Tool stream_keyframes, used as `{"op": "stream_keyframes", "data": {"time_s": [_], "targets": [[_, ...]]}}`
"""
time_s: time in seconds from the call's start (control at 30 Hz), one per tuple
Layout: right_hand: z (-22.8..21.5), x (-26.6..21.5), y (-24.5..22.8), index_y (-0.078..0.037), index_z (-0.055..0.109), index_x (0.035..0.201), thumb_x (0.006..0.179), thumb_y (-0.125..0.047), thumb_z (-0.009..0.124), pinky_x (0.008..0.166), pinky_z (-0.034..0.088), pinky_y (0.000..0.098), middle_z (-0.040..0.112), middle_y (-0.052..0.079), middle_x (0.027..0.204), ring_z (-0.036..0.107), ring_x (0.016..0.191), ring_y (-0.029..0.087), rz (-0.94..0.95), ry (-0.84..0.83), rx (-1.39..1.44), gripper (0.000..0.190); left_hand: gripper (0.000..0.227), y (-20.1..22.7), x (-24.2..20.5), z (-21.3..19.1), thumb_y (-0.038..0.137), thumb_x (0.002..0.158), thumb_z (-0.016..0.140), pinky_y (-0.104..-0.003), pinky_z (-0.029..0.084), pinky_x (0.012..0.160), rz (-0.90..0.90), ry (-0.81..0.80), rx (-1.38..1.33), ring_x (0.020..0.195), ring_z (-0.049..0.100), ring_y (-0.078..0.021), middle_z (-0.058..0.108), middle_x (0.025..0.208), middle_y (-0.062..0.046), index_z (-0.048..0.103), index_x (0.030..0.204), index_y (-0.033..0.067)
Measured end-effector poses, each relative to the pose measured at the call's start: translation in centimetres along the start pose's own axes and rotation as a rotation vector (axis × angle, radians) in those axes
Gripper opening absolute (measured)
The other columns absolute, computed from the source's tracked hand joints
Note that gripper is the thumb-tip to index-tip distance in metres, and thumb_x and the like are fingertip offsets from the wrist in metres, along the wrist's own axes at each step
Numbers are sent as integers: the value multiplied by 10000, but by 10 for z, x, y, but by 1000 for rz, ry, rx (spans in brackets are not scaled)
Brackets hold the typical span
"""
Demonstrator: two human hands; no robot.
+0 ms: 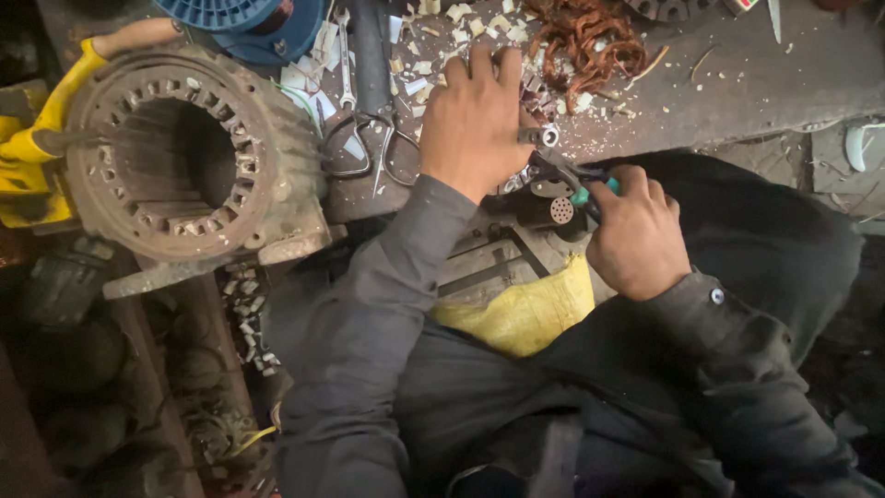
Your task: The person uses pliers to strip copper wire from a motor stator, pulling the wire out of the slots and placing it on the workbench. The person continues to remove wire from multiple slots throughout the clip.
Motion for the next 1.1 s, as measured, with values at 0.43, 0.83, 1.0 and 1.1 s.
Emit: {"op": "stream_keyframes", "data": {"time_s": [0.43, 0.83, 1.0, 1.1], "targets": [[1, 2, 9, 16, 570, 1249, 857, -151, 713, 811, 544, 471, 659, 176, 1001, 675, 912, 385, -66, 245, 118, 449, 585, -3, -4, -3, 297, 704, 817, -465, 576, 649, 38, 76, -26, 943, 627, -400, 562, 1145, -223, 507, 1122, 29], [29, 25, 33, -43, 667, 1065, 806, -199, 757, 755, 557, 506, 712, 224, 937, 688, 860, 434, -43, 90, 240, 316, 581, -2, 3, -4, 263, 681, 793, -466, 581, 682, 69, 82, -50, 934, 627, -391, 577, 1078, -214, 507, 1127, 24], [49, 29, 47, -62, 672, 1026, 804, -206, 763, 780, 556, 510, 700, 242, 849, 686, 851, 440, 84, -61, 212, 280, 567, 0, 3, -1, 300, 725, 806, -464, 580, 676, 90, 33, 6, 943, 625, -397, 575, 1070, -209, 498, 1109, 19], [44, 28, 45, -54, 645, 1033, 789, -218, 780, 767, 543, 527, 700, 240, 866, 680, 843, 450, 87, -71, 177, 323, 537, 3, 5, -6, 231, 728, 793, -457, 584, 692, 89, 48, 7, 954, 629, -378, 578, 1089, -196, 500, 1136, 39]]}}
Point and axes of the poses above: each hand's wrist, its own x-axis towards the middle knuckle, its own z-axis out of the palm, y = z × x, the point moved 5 cm from there along x, towards the middle knuckle
